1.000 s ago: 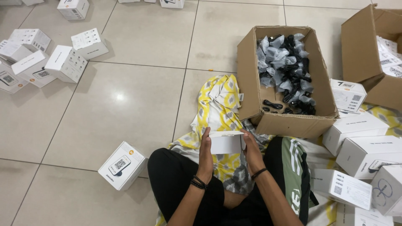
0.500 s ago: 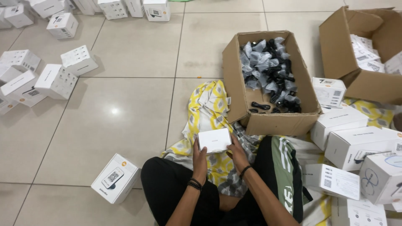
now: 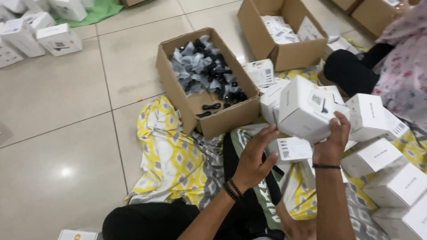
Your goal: The person inspects electronic components and packs them into individual product boxes.
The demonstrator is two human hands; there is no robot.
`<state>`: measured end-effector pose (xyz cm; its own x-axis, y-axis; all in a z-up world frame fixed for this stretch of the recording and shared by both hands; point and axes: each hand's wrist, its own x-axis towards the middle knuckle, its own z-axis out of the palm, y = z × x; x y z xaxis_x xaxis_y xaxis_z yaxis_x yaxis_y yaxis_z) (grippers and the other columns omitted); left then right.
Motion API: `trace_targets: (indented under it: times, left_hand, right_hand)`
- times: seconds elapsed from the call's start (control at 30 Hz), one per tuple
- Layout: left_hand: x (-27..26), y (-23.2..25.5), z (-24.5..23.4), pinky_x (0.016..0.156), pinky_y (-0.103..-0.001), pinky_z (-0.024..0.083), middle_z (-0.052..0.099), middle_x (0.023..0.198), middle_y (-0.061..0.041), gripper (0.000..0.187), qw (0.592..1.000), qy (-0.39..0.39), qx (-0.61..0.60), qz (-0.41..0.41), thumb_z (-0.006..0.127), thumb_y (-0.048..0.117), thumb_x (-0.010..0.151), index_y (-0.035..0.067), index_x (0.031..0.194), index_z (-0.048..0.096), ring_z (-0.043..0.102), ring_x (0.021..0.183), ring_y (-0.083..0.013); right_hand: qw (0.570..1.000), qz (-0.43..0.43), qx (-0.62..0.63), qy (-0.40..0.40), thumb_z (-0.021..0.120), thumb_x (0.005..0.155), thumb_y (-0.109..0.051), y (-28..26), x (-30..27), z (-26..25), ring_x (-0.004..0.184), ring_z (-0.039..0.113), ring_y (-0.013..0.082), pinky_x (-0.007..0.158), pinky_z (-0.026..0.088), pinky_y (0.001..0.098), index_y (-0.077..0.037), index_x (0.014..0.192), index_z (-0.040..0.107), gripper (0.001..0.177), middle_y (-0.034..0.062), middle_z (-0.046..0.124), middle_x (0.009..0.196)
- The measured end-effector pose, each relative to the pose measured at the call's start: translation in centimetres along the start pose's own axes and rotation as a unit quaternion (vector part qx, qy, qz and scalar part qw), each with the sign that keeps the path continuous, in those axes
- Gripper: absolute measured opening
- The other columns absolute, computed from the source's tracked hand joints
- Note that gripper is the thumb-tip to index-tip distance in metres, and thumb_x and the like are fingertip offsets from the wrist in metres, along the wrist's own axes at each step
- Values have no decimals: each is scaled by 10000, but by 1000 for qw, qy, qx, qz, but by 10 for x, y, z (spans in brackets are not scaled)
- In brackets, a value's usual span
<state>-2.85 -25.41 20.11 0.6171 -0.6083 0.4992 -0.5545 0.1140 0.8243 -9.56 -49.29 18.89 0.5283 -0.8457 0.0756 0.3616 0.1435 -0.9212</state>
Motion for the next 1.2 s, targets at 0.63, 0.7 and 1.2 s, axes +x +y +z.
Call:
trace_targets:
  times: [0.63,0.7,1.2]
  left_hand:
    - [-235,-41,-183,1049,-422,498,644,1379,-94,373,896,324,109,-284,596,250,1000,78,1329,633,620,1283,-283]
    - [-296,-33,-215,1151,-450,411,624,1411,-117,377,787,449,282,-314,605,242,995,67,1328,626,554,1342,-318]
    - [-457,-58,-314,1154,-419,292,422,1559,-79,641,562,748,-33,-352,589,427,1018,135,1534,346,371,1434,-232]
  right_hand:
    - [781,305,-198,-508,617,969,-398,190,-211,195,1061,712,165,911,562,352,-105,1236,665,400,37,725,1126]
    - [695,223,-204,-652,643,973,-365,215,-275,235,1091,672,217,913,548,364,-59,1251,677,415,82,725,1174]
    - [526,91,-292,-794,639,963,-468,354,-456,368,1262,628,276,1073,503,426,-141,1422,540,571,133,654,1373]
